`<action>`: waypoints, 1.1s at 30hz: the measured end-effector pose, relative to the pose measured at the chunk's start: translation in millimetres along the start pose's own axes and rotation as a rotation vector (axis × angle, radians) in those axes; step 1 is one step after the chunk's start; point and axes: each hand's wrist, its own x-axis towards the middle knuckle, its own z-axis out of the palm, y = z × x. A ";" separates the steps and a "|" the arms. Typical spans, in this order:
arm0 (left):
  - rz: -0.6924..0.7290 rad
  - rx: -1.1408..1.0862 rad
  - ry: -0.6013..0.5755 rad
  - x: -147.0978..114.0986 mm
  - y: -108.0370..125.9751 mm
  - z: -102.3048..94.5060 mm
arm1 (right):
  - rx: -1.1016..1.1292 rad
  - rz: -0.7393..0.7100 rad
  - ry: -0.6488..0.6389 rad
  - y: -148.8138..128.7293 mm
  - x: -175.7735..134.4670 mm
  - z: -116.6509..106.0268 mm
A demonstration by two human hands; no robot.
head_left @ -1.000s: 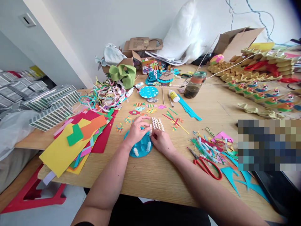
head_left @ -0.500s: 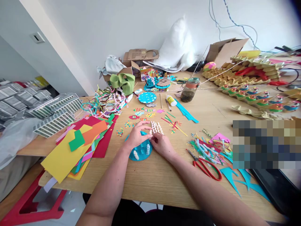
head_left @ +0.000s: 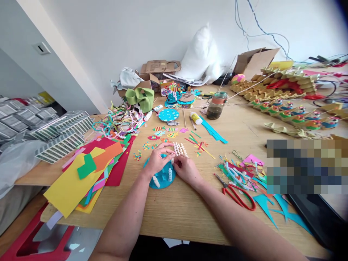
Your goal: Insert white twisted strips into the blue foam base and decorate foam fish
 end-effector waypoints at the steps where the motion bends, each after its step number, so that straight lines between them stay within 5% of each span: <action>1: -0.002 0.000 0.005 0.1 -0.7 0.3 | 0.006 0.003 0.003 -0.3 -0.5 0.2; 4: -0.008 -0.002 0.018 0.2 -1.2 -0.4 | 0.034 0.011 0.026 -1.3 -2.4 -0.7; 11: -0.030 -0.063 0.027 -0.7 -4.3 -4.5 | -0.006 0.101 0.356 14.6 9.1 -23.8; 16: -0.079 -0.160 0.119 -1.1 -7.4 -5.7 | -0.253 0.266 0.198 25.8 17.8 -33.2; 22: -0.140 -0.159 0.218 -1.2 -10.0 -7.4 | -0.454 0.298 0.080 20.7 18.2 -28.2; 33: -0.172 -0.171 0.252 -1.4 -20.4 -6.4 | -0.390 0.307 0.124 21.8 17.8 -33.0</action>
